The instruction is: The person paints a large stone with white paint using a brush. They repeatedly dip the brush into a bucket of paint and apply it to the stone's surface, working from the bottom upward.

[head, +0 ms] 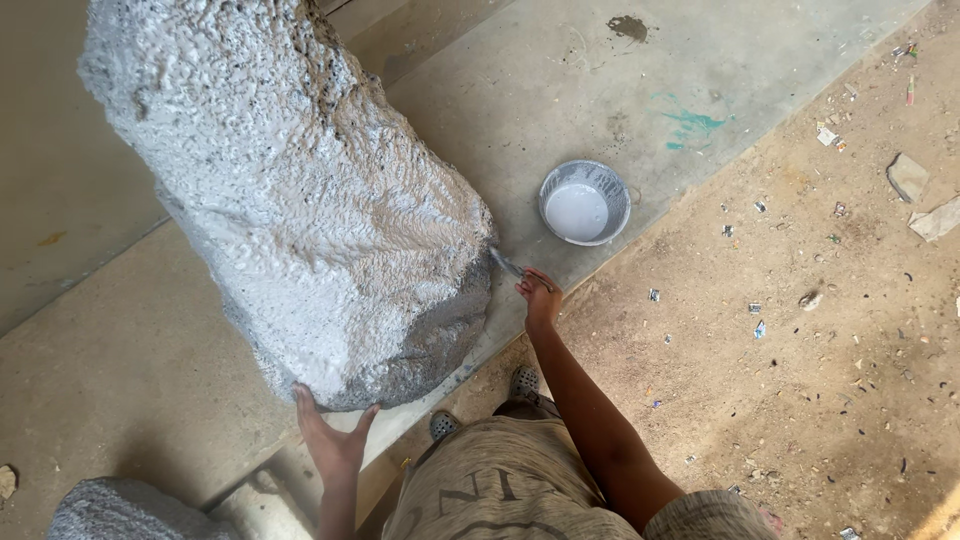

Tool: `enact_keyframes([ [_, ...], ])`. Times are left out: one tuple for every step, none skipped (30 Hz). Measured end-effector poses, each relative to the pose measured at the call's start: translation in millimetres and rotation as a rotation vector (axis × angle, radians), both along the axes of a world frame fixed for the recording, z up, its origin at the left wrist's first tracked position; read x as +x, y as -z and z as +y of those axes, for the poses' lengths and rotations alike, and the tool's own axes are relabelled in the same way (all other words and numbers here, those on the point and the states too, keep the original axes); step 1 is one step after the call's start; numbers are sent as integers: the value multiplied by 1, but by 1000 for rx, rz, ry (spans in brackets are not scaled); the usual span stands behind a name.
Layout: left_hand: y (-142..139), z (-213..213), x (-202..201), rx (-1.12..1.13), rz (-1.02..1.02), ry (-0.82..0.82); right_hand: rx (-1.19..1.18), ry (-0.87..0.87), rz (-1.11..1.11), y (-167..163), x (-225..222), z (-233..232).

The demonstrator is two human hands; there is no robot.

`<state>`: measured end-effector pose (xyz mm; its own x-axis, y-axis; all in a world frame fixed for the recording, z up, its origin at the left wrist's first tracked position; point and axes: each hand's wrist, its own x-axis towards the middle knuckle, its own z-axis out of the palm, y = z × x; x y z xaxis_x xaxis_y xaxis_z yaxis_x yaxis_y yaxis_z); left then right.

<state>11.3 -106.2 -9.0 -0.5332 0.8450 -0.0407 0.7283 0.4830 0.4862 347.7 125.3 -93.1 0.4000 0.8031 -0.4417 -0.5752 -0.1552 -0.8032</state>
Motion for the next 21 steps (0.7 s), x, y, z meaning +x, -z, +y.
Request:
enact_keyframes([
  [1, 0, 0, -16, -2, -9, 43, -21, 36, -3, -3, 2],
  [2, -1, 0, 22, -4, 6, 82, -42, 72, -5, -5, 5],
  [2, -2, 0, 58, -5, 20, 119, -64, 108, -8, -7, 7],
  [3, -3, 0, 96, -6, 32, 170, -82, 138, -11, -7, 9],
  [4, -3, 0, 75, 0, 28, 224, -100, 170, -14, -6, 11],
  [5, -3, -1, 57, 6, 26, 279, -116, 203, -16, -4, 12],
  [5, -3, -1, 38, 12, 24, 302, -106, 261, -18, -1, 11],
  [5, -3, 0, 12, 6, 17, 323, -97, 318, -18, 3, 10],
  [5, -2, 0, -11, 0, 8, 347, -90, 375, -18, 6, 9],
  [6, -1, 0, -34, -6, -1, 332, -85, 347, -17, 9, 8],
  [5, -2, 1, -20, -13, -2, 313, -79, 320, -15, 10, 6],
  [5, -2, 1, -6, -22, -1, 294, -72, 292, -12, 11, 4],
  [5, -2, 1, 10, -30, 0, 213, -78, 230, -8, 11, 4],
  [4, -2, 2, 10, -26, 7, 132, -83, 170, -5, 10, 4],
  [4, -2, 2, 9, -21, 11, 51, -91, 110, -2, 9, 5],
  [3, -3, 1, 8, -14, 16, 3, -90, 46, 0, 7, 6],
  [3, -3, 1, 22, -14, 15, -44, -88, -16, 0, 5, 8],
  [2, -4, 1, 35, -14, 17, -91, -82, -77, -1, 3, 10],
  [1, -4, 1, 50, -13, 20, -78, -87, -100, -1, 1, 11],
  [1, -3, 0, 39, -3, 19, -62, -90, -125, -2, 0, 12],
  [1, -3, 0, 24, 5, 17, -51, -95, -151, -4, -1, 13],
])
